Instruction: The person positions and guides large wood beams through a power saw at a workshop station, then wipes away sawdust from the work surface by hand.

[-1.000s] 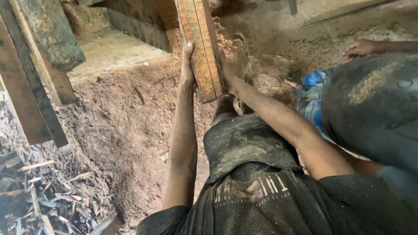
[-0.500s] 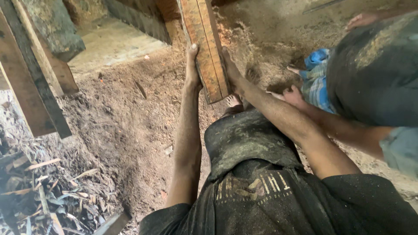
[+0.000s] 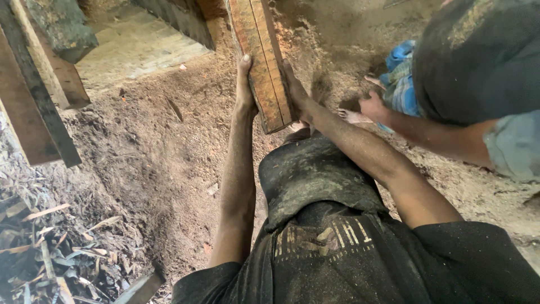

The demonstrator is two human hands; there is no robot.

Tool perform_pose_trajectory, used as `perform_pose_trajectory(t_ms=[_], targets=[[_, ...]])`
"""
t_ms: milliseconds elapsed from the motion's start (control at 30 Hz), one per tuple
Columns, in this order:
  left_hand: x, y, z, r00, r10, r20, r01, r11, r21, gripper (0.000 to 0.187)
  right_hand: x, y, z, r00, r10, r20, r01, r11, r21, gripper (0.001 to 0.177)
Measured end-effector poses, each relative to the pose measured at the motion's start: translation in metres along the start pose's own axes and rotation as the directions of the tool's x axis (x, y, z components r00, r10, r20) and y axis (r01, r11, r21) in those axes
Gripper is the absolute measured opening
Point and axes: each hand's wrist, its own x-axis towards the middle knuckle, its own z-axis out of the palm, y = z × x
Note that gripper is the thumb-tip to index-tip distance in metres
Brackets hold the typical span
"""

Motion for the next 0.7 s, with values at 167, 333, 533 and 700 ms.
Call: perform_pose_trajectory(t_ms=[167, 333, 533, 700], targets=[[-0.015, -0.008, 0.0, 1.0, -0.005, -0.016, 0.006, 0.995, 0.098, 0.104, -0.023, 0.004, 0.007, 0.995, 0.041, -0.095, -0.058, 0.981, -0.185, 0.1], [-0.025, -0.02, -0.003, 1.0, 0.012, 0.006, -0.012, 0.997, 0.07, 0.103, -0.029, 0.016, 0.002, 0.999, -0.004, -0.052, -0.004, 0.987, -0.161, 0.104], [-0.042, -0.025, 0.003, 1.0, -0.022, -0.01, 0.022, 0.997, 0.078, 0.103, -0.046, 0.023, 0.004, 0.999, -0.009, -0.052, 0.005, 0.998, -0.065, 0.098], [-0.06, -0.027, 0.006, 0.998, -0.017, 0.057, 0.014, 0.999, 0.05, 0.101, -0.067, 0.023, 0.011, 0.998, 0.017, -0.058, -0.021, 0.998, -0.06, 0.094]])
